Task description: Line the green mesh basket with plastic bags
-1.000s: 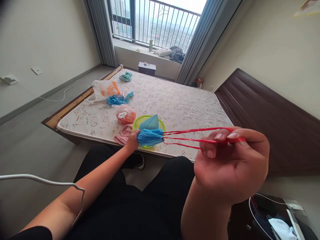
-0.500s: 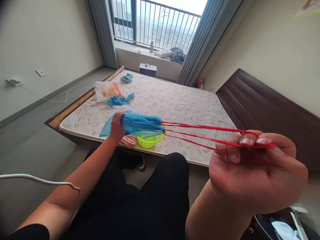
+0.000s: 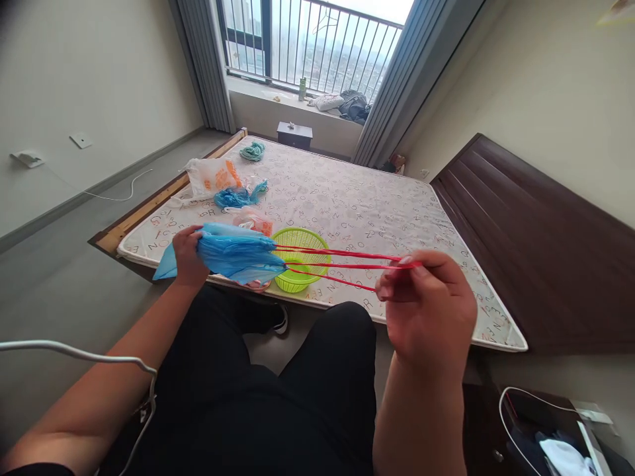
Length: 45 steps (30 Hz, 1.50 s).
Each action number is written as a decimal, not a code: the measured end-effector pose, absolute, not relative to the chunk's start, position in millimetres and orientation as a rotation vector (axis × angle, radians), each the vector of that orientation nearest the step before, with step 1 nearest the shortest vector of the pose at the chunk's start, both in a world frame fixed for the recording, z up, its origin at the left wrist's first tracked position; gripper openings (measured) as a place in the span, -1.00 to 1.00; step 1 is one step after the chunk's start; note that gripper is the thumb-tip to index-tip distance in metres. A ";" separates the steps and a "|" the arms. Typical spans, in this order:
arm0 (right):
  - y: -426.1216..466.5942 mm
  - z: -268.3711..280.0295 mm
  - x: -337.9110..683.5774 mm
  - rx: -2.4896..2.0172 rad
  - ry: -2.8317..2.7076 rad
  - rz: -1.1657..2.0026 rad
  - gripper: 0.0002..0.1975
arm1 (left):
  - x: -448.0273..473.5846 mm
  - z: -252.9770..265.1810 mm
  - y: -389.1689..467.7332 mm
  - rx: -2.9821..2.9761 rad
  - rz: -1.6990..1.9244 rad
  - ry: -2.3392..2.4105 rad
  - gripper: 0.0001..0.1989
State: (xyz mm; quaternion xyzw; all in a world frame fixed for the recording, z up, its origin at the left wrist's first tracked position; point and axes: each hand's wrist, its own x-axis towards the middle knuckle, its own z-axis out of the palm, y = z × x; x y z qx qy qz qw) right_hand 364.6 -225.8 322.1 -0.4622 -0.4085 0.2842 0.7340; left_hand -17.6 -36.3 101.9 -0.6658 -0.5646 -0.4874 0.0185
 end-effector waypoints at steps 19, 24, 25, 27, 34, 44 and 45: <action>-220.1 251.6 357.5 -1.324 -1.106 0.748 -0.77 | -64.5 49.6 -84.9 -2.418 -0.455 -2.406 -0.59; -218.9 253.1 355.7 -1.244 -1.071 0.715 -0.78 | -44.6 93.6 -93.4 -2.820 -0.574 -2.186 -0.20; -218.3 255.4 353.6 -1.230 -1.080 0.717 -0.79 | -38.7 107.8 -97.9 -2.966 -0.637 -2.024 -0.17; -216.8 262.4 347.8 -1.200 -1.099 0.730 -0.80 | -26.3 136.0 -109.7 -3.192 -0.688 -1.701 -0.18; -217.4 291.5 322.2 -1.104 -1.209 0.839 -0.82 | 44.2 210.2 -151.2 -3.041 -1.583 -1.410 -0.41; -215.2 284.8 304.1 -1.172 -1.221 0.848 -0.81 | 125.5 255.5 -179.7 -3.192 -2.016 -1.011 -0.77; -213.5 282.3 305.0 -1.175 -1.203 0.858 -0.80 | 126.0 250.1 -182.5 -3.139 -2.091 -1.036 -0.77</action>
